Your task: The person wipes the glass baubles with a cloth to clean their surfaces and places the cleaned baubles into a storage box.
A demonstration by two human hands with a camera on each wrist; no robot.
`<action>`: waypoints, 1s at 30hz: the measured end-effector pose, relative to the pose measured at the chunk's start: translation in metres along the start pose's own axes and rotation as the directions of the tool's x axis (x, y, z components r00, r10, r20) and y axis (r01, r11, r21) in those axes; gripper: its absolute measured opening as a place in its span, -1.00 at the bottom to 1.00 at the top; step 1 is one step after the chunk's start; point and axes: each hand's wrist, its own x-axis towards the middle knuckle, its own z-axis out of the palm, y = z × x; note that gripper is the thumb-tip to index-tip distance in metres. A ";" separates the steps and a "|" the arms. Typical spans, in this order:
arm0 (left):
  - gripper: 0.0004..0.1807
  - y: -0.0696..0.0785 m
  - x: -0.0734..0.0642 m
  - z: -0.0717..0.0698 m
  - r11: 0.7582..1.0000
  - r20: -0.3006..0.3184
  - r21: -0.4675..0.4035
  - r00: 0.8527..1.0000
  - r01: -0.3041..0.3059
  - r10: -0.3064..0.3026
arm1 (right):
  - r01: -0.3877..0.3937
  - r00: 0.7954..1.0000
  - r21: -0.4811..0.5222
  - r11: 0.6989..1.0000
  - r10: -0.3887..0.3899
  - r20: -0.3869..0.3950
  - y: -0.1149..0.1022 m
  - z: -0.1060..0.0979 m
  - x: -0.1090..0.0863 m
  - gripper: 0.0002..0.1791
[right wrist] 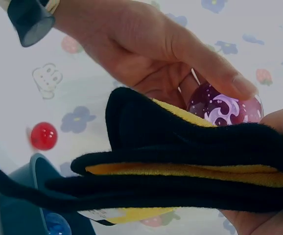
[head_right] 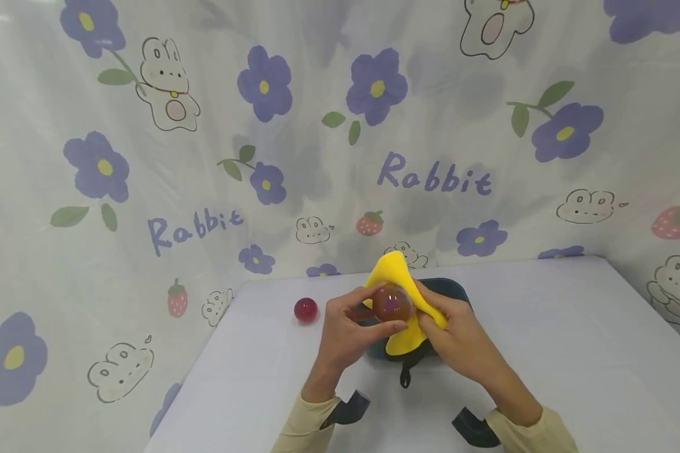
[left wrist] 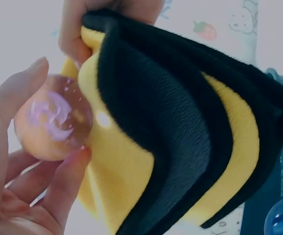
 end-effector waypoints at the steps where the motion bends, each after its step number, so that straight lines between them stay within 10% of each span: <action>1: -0.36 0.000 0.000 0.001 1.000 -0.012 -0.004 1.000 0.003 -0.003 | 0.001 1.000 0.002 1.000 -0.001 -0.001 -0.001 0.000 0.000 -0.45; 30: -0.36 0.004 0.001 0.005 0.985 -0.050 -0.111 0.989 0.132 -0.138 | -0.051 0.997 -0.119 0.992 0.044 -0.065 -0.021 -0.005 -0.005 -0.43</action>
